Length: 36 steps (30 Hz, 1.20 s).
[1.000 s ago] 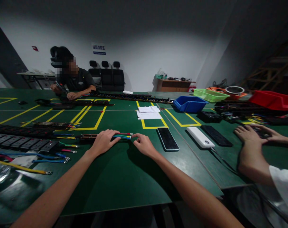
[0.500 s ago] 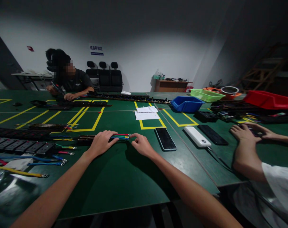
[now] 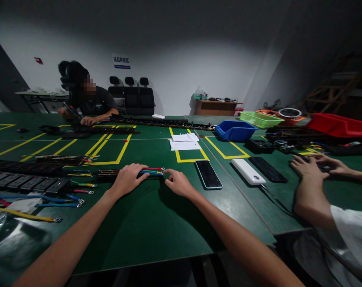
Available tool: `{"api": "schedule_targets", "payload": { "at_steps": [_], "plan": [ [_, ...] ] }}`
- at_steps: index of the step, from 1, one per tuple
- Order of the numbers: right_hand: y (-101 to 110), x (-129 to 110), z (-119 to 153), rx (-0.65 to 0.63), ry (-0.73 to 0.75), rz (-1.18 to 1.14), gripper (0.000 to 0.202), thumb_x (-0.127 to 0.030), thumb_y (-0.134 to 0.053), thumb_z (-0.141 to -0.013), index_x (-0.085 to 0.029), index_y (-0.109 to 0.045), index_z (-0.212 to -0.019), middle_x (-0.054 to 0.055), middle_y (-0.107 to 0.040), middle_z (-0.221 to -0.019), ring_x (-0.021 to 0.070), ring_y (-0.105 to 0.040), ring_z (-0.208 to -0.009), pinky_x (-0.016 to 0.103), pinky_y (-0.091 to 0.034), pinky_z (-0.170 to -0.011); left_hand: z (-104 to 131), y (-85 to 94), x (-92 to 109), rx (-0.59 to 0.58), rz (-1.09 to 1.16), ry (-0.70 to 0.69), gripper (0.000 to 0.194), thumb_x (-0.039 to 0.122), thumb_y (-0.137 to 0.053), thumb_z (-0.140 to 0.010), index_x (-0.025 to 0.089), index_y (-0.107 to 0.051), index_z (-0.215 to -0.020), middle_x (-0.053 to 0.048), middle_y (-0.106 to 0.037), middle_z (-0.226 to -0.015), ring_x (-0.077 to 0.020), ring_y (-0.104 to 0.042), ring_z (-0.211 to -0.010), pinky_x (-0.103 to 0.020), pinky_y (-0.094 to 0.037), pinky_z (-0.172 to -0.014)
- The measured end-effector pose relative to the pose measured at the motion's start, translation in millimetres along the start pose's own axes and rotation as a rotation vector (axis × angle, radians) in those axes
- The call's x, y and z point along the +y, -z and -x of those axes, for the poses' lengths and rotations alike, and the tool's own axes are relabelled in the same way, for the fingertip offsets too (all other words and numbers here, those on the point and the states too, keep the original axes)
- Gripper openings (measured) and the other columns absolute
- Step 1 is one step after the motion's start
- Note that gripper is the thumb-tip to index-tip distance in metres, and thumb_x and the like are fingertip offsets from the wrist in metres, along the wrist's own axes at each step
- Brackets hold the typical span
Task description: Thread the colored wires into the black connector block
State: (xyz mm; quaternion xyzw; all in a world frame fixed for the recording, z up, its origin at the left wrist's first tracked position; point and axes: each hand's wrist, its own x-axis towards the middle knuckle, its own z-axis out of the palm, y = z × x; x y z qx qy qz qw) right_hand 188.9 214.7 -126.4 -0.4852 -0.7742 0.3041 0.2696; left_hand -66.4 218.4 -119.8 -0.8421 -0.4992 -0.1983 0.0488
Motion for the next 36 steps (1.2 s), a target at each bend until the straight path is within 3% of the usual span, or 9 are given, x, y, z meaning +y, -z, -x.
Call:
{"api": "schedule_targets", "payload": {
  "at_steps": [36],
  "plan": [
    [3.5,-4.5,1.7,-0.04,-0.004,0.028,0.041,-0.009,-0.054,-0.082,-0.013,-0.07,-0.119,-0.005,-0.058,-0.059,0.0116,-0.049,-0.054,0.023,-0.031,-0.055,-0.3,1.5,0.1,-0.01,-0.011,0.0,0.04,0.05,-0.046,-0.103,0.021,-0.066,-0.123,-0.008,-0.072,-0.114,-0.0252,-0.064,-0.102,-0.039,-0.048,-0.085]
  ]
}}
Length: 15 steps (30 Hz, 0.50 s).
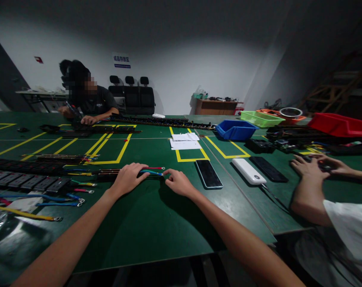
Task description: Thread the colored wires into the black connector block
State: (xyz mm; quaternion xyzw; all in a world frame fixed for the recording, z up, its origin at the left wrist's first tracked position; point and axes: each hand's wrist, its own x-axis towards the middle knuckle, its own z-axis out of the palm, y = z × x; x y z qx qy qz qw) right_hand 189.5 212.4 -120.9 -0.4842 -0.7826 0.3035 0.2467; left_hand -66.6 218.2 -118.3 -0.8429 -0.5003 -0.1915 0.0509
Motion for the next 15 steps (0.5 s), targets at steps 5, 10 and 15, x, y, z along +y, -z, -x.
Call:
{"api": "schedule_targets", "payload": {
  "at_steps": [5,10,15],
  "plan": [
    [0.0,0.7,-0.1,-0.002,0.008,-0.002,0.04,-0.009,-0.054,-0.082,-0.013,-0.07,-0.118,-0.005,-0.057,-0.058,0.0115,-0.048,-0.053,0.023,-0.031,-0.055,0.3,0.0,-0.1,0.006,0.011,-0.006,0.04,0.05,-0.045,-0.104,0.021,-0.065,-0.123,-0.007,-0.071,-0.114,-0.0244,-0.064,-0.102,-0.038,-0.049,-0.085],
    [0.1,0.9,0.3,-0.005,0.008,-0.006,0.039,-0.01,-0.054,-0.082,-0.014,-0.07,-0.118,-0.006,-0.057,-0.058,0.0114,-0.048,-0.053,0.023,-0.03,-0.054,0.3,0.5,0.2,0.001,0.004,-0.004,0.04,0.05,-0.045,-0.104,0.021,-0.066,-0.123,-0.007,-0.072,-0.114,-0.0247,-0.064,-0.102,-0.039,-0.048,-0.086],
    [0.2,0.9,0.2,-0.009,0.012,-0.009,0.038,-0.01,-0.054,-0.082,-0.014,-0.07,-0.117,-0.006,-0.056,-0.057,0.0113,-0.047,-0.052,0.023,-0.029,-0.054,0.4,1.2,0.7,-0.004,0.01,0.002,0.04,0.05,-0.045,-0.104,0.021,-0.066,-0.123,-0.007,-0.072,-0.114,-0.0247,-0.064,-0.102,-0.038,-0.048,-0.085]
  ]
}}
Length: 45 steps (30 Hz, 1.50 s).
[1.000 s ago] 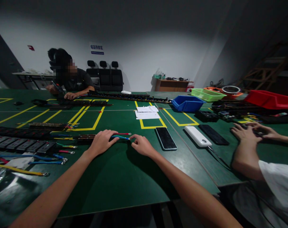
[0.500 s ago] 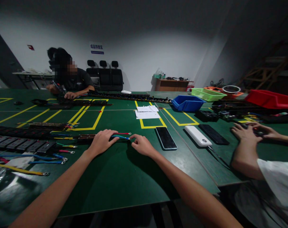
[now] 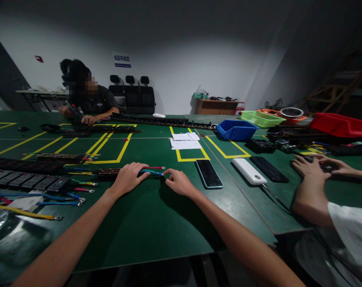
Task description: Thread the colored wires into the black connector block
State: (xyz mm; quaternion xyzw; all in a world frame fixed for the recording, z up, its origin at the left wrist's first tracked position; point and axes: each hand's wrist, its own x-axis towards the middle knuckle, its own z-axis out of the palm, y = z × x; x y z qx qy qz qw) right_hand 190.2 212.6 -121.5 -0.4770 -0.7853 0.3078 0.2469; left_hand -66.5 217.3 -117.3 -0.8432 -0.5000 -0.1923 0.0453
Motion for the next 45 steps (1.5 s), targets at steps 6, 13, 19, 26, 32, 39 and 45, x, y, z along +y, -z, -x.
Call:
{"api": "schedule_targets", "payload": {
  "at_steps": [6,13,19,26,32,39,45],
  "plan": [
    [-0.8,-0.3,-0.7,-0.002,-0.01,0.009,0.039,-0.008,-0.054,-0.082,-0.013,-0.07,-0.117,-0.006,-0.055,-0.056,0.0117,-0.049,-0.052,0.023,-0.03,-0.054,-0.1,-1.7,-0.9,0.02,-0.011,-0.007,0.04,0.05,-0.046,-0.103,0.022,-0.066,-0.122,-0.008,-0.072,-0.114,-0.0259,-0.064,-0.102,-0.039,-0.048,-0.085],
    [0.0,-1.0,-0.2,-0.009,-0.015,0.004,0.04,-0.01,-0.054,-0.083,-0.013,-0.069,-0.12,-0.006,-0.057,-0.058,0.0118,-0.049,-0.053,0.023,-0.03,-0.054,0.0,1.4,1.5,-0.01,0.009,0.007,0.04,0.05,-0.046,-0.103,0.021,-0.066,-0.123,-0.007,-0.072,-0.114,-0.0254,-0.064,-0.103,-0.039,-0.049,-0.086],
    [-0.1,-0.3,0.0,-0.013,-0.021,-0.004,0.04,-0.01,-0.054,-0.083,-0.014,-0.069,-0.12,-0.006,-0.058,-0.058,0.0115,-0.049,-0.053,0.023,-0.03,-0.054,0.1,2.1,2.1,-0.004,0.004,0.002,0.041,0.05,-0.044,-0.104,0.021,-0.065,-0.123,-0.007,-0.071,-0.115,-0.0246,-0.064,-0.102,-0.039,-0.048,-0.086],
    [-1.9,1.2,-0.2,0.007,-0.028,-0.018,0.041,-0.011,-0.053,-0.082,-0.015,-0.065,-0.122,-0.006,-0.059,-0.059,0.0118,-0.05,-0.053,0.023,-0.029,-0.053,0.0,1.0,1.0,0.0,0.018,0.001,0.042,0.051,-0.043,-0.104,0.022,-0.065,-0.123,-0.008,-0.072,-0.115,-0.0251,-0.064,-0.101,-0.04,-0.049,-0.086],
    [-1.6,0.0,0.7,0.006,-0.037,-0.024,0.042,-0.01,-0.053,-0.082,-0.015,-0.064,-0.122,-0.007,-0.057,-0.058,0.0117,-0.049,-0.053,0.023,-0.029,-0.053,0.1,1.2,1.9,0.001,0.001,0.001,0.04,0.05,-0.044,-0.104,0.022,-0.065,-0.122,-0.008,-0.072,-0.115,-0.0256,-0.064,-0.101,-0.039,-0.048,-0.085],
    [-1.6,0.1,0.5,0.003,-0.041,-0.023,0.042,-0.011,-0.053,-0.082,-0.014,-0.063,-0.122,-0.006,-0.057,-0.059,0.012,-0.05,-0.054,0.023,-0.029,-0.054,-0.4,1.6,2.6,0.003,-0.012,0.003,0.04,0.05,-0.044,-0.104,0.021,-0.065,-0.122,-0.008,-0.072,-0.115,-0.0252,-0.064,-0.101,-0.039,-0.048,-0.086],
    [-0.9,0.2,0.9,0.002,-0.038,-0.023,0.042,-0.012,-0.054,-0.082,-0.015,-0.063,-0.123,-0.006,-0.059,-0.06,0.0121,-0.051,-0.055,0.023,-0.029,-0.054,-0.2,4.0,4.3,-0.006,-0.002,0.006,0.04,0.05,-0.044,-0.104,0.022,-0.065,-0.122,-0.008,-0.072,-0.115,-0.0254,-0.064,-0.101,-0.039,-0.048,-0.085]
  ]
}}
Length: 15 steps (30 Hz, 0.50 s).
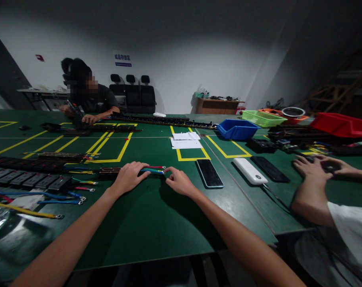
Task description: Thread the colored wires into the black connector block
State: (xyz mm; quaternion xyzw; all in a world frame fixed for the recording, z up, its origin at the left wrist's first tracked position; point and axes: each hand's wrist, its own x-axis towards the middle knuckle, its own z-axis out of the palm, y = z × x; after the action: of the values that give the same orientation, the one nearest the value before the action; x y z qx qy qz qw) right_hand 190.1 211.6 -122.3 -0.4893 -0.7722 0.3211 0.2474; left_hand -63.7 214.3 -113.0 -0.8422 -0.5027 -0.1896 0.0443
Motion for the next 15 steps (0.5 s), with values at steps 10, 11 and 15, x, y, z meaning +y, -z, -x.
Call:
{"api": "schedule_targets", "payload": {
  "at_steps": [10,11,15],
  "plan": [
    [0.4,-0.9,0.2,-0.008,-0.006,-0.001,0.042,-0.012,-0.054,-0.083,-0.015,-0.063,-0.123,-0.006,-0.06,-0.06,0.0124,-0.051,-0.055,0.024,-0.03,-0.055,0.2,-2.3,-2.0,0.009,0.01,-0.005,0.041,0.051,-0.043,-0.103,0.021,-0.066,-0.122,-0.008,-0.072,-0.115,-0.0252,-0.064,-0.1,-0.04,-0.048,-0.085],
    [0.5,-1.1,0.3,-0.009,-0.008,-0.002,0.042,-0.013,-0.054,-0.083,-0.015,-0.063,-0.123,-0.006,-0.059,-0.06,0.0124,-0.051,-0.054,0.024,-0.03,-0.055,0.2,-2.4,-2.1,0.011,0.01,-0.006,0.041,0.051,-0.043,-0.103,0.021,-0.066,-0.122,-0.008,-0.072,-0.114,-0.0252,-0.064,-0.1,-0.04,-0.048,-0.085],
    [-1.0,0.6,-0.4,0.01,-0.002,-0.008,0.042,-0.012,-0.054,-0.082,-0.015,-0.063,-0.123,-0.006,-0.058,-0.059,0.012,-0.05,-0.054,0.023,-0.029,-0.054,0.3,-1.8,-2.0,0.005,0.007,-0.004,0.04,0.05,-0.045,-0.103,0.021,-0.065,-0.122,-0.008,-0.072,-0.114,-0.0252,-0.064,-0.1,-0.039,-0.048,-0.085]
  ]
}}
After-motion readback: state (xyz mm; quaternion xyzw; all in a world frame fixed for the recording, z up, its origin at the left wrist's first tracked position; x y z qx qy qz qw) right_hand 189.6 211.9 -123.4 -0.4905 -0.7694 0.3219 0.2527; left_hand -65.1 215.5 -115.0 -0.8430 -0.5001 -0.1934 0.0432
